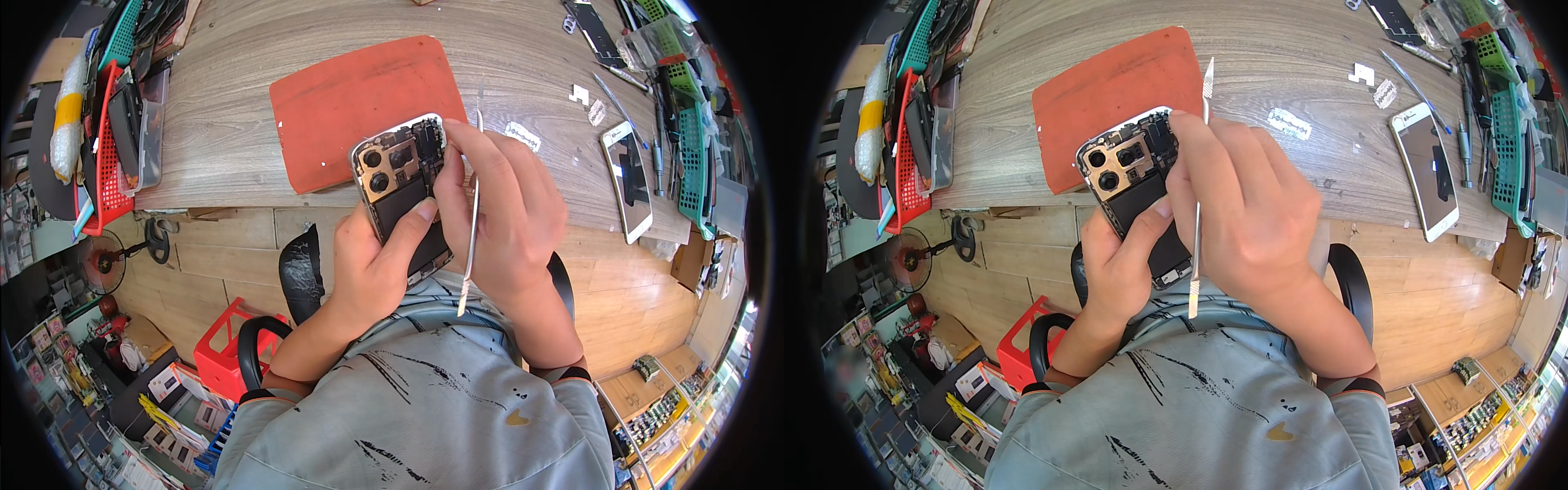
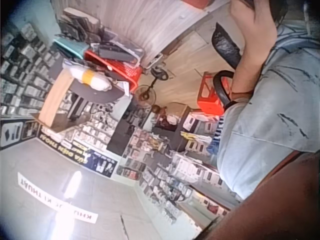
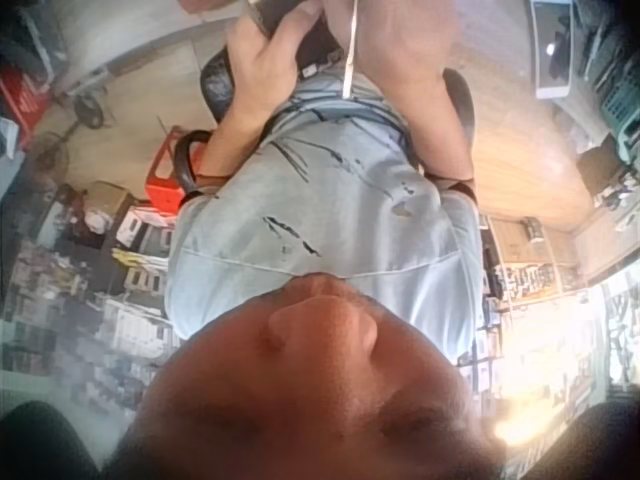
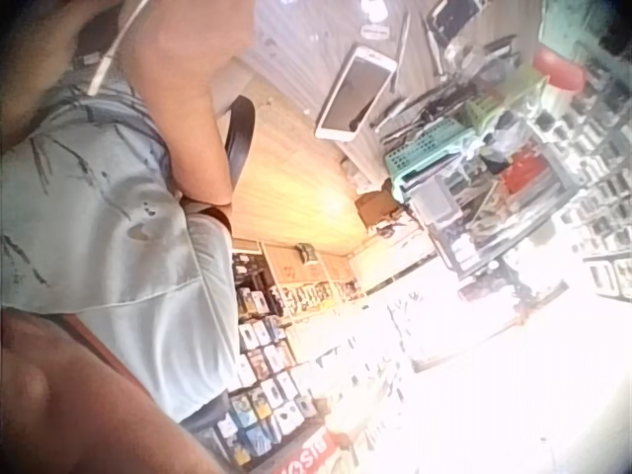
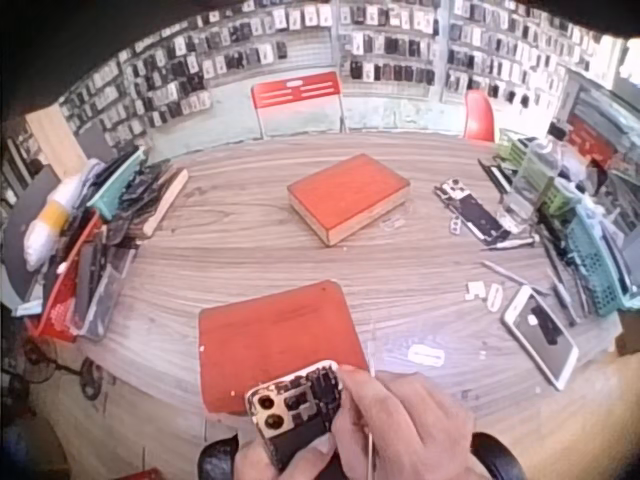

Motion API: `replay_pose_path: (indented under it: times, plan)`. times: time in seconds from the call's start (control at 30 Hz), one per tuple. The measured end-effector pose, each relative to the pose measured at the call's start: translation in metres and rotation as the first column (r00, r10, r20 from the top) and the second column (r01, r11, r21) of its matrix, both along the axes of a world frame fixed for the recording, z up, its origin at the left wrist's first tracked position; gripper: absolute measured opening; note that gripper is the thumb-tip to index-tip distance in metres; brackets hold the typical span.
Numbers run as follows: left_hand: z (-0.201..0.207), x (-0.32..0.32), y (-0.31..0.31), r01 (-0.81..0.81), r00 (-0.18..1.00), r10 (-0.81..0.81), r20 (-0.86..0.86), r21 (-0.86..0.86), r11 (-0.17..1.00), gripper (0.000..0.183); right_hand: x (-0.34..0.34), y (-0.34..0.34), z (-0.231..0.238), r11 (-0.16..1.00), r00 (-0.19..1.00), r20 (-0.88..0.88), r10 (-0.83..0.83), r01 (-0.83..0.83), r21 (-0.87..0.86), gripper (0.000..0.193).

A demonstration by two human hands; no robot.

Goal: The person works on a disassembled smartphone, using a metal spudger to pry and adjust internal components near the camera module and battery area. The person repeatedly lifts and repositions small parts while holding the phone steady on a red mat.

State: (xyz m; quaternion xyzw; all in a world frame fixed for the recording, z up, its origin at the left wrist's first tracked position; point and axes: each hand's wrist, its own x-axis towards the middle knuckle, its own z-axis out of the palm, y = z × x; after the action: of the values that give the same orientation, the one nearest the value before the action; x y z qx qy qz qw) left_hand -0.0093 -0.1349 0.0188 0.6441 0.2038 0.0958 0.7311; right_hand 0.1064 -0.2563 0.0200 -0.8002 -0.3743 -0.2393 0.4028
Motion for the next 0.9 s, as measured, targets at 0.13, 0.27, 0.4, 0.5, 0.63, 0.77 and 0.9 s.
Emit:
replay_pose_path:
  times: [0.13,0.27,0.4,0.5,0.63,0.77,0.9]
  plan:
    - [0.0,0.0,0.001,0.012,1.0,-0.012,-0.01,0.033,0.999,0.026,0.004,0.001,-0.002,1.0,1.0,0.023,-0.011,0.011,0.005,0.041]
    - [0.005,0.004,-0.003,0.007,1.0,-0.013,-0.026,-0.192,0.981,0.027,0.01,-0.012,-0.002,0.998,0.996,-0.055,-0.064,0.064,-0.011,0.045]
    - [0.005,0.004,-0.003,0.005,0.998,-0.021,-0.052,-0.307,0.952,0.027,0.012,-0.028,0.001,0.995,0.982,-0.163,-0.093,0.097,0.018,0.034]
    - [0.006,0.005,-0.003,-0.001,0.999,-0.011,-0.037,-0.309,0.951,0.027,0.007,-0.042,0.002,0.998,0.971,-0.237,0.033,-0.017,0.068,0.034]
    - [0.004,0.005,-0.001,0.028,0.999,-0.033,-0.015,-0.227,0.973,0.026,-0.011,-0.048,-0.01,0.965,0.941,-0.246,0.231,-0.188,0.185,0.049]
    - [0.004,0.004,-0.002,0.017,1.0,-0.019,-0.008,-0.21,0.977,0.025,-0.029,-0.051,-0.015,0.984,0.954,-0.246,0.17,-0.151,0.094,0.048]
    - [0.011,0.004,-0.004,-0.02,0.999,0.017,-0.032,-0.118,0.993,0.026,-0.039,-0.048,-0.019,0.985,0.948,-0.272,0.166,-0.145,0.094,0.044]
